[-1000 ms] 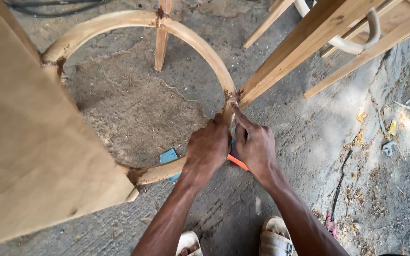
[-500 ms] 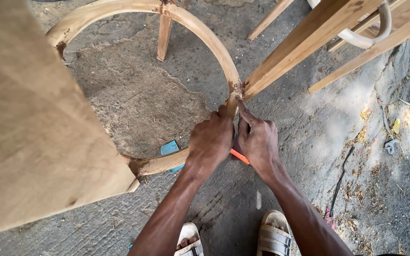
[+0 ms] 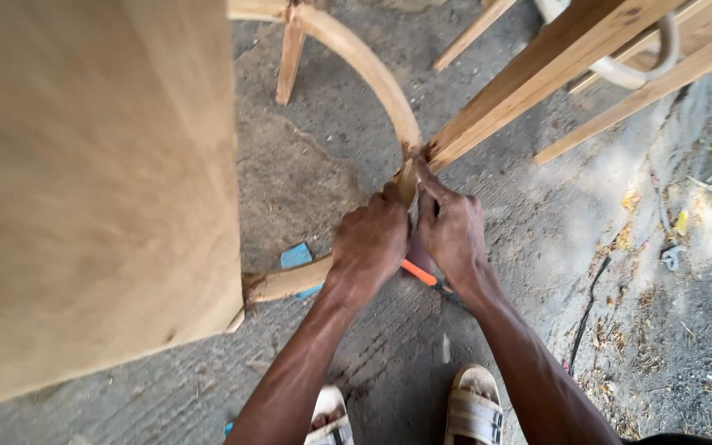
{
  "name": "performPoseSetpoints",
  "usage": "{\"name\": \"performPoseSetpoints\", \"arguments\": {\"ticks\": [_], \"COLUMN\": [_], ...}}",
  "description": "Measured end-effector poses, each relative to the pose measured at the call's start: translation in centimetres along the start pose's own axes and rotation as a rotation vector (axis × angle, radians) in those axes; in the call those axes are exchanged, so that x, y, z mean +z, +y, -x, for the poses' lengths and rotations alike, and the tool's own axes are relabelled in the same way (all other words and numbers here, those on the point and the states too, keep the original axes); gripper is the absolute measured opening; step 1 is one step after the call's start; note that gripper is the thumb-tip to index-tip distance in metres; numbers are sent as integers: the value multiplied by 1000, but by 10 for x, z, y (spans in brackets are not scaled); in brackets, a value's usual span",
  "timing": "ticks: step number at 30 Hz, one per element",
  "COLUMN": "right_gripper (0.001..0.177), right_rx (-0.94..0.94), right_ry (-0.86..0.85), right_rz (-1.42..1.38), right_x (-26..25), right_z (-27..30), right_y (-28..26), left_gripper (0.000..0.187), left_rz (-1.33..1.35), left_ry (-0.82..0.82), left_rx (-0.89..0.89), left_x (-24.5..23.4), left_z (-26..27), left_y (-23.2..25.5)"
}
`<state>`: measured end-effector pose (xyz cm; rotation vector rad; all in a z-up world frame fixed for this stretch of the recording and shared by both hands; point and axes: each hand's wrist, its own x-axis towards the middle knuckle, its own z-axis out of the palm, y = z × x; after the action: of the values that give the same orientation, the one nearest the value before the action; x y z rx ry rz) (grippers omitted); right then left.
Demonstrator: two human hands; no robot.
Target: Refining and sanding the joints of a wooden stool frame using a chisel, hammer, and sandpaper.
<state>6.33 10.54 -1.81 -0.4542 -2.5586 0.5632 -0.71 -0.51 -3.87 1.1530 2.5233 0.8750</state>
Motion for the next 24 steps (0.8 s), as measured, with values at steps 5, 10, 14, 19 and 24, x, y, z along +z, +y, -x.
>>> {"name": "performPoseSetpoints", "arguments": {"ticks": [5, 10, 14, 19, 24], "right_gripper": [50, 47, 45, 49, 42], "right_rx": [3, 39, 35, 48, 74], "right_ry": [-41, -84, -101, -128, -176], "right_rz": [59, 37, 119, 114, 156], "right_x": [2, 3, 13, -1, -7], "right_z": [17, 11, -6, -4, 3], "right_y": [14, 15, 20, 12, 4], "left_gripper": [36, 32, 30, 33, 33], "left_rz": [-33, -46, -43, -32, 10], "left_ry": [16, 60, 59, 43, 35], "left_rx": [-21, 8, 21, 28, -31], "left_x": [3, -10, -4, 1, 9], "left_z": [4, 13, 9, 9, 1], "left_y": [2, 8, 5, 1, -5]}}
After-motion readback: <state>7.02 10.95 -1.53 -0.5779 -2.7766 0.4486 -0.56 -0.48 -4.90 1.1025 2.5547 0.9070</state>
